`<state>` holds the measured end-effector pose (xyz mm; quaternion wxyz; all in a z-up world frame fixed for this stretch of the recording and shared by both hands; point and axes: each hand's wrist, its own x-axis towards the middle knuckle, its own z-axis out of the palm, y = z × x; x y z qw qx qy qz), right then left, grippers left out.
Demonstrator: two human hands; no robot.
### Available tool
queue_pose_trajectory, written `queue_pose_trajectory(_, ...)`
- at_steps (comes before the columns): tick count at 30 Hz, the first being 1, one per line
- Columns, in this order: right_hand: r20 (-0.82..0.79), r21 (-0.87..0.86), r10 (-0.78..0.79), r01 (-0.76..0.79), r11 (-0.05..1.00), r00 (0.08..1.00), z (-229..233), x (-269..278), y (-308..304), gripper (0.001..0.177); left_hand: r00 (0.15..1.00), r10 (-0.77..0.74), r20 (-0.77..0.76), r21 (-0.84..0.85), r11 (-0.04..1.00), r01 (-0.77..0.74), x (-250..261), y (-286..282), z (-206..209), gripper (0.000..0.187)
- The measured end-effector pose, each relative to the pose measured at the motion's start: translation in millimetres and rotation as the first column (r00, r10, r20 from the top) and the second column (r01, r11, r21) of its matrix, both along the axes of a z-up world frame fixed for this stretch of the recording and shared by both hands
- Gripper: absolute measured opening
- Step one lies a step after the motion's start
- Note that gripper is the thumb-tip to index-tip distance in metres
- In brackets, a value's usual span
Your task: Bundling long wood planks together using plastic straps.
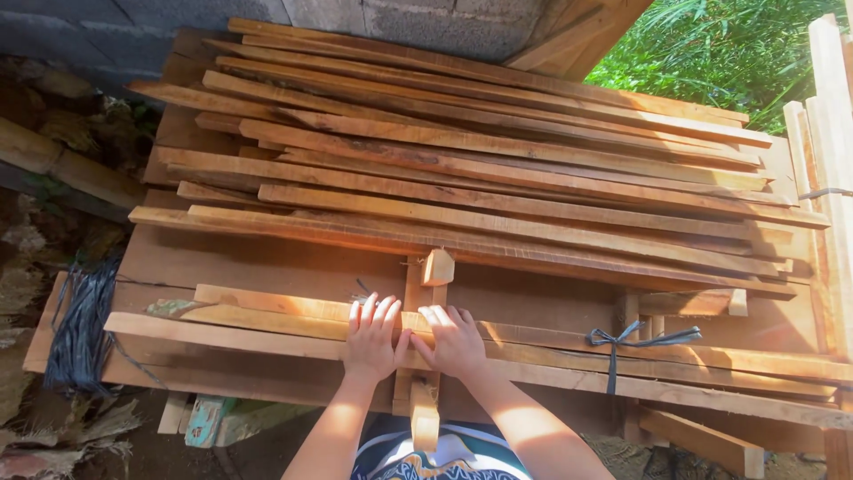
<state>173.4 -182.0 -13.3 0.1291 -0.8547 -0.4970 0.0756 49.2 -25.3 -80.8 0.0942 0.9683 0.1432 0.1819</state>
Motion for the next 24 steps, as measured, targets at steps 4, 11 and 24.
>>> queue_pose_trajectory(4, -0.105, 0.09, -0.039, 0.049, 0.995, 0.994, -12, 3, -9, 0.057, 0.999, 0.003, -0.036, -0.055, 0.998, -0.005, 1, 2, 3, 0.053)
queue_pose_trajectory(11, 0.059, 0.208, -0.172, 0.157, 0.965, 0.983, -25, 43, -110, 0.046, 0.989, 0.143, 0.023, -0.105, 0.985, -0.14, -24, -4, 10, 0.053)
queue_pose_trajectory(24, -0.387, -0.633, -0.59, 0.261, 0.729, 0.708, 28, 148, -181, 0.076, 0.716, 0.315, -0.623, -0.66, 0.279, -0.697, -137, -136, 9, 0.05)
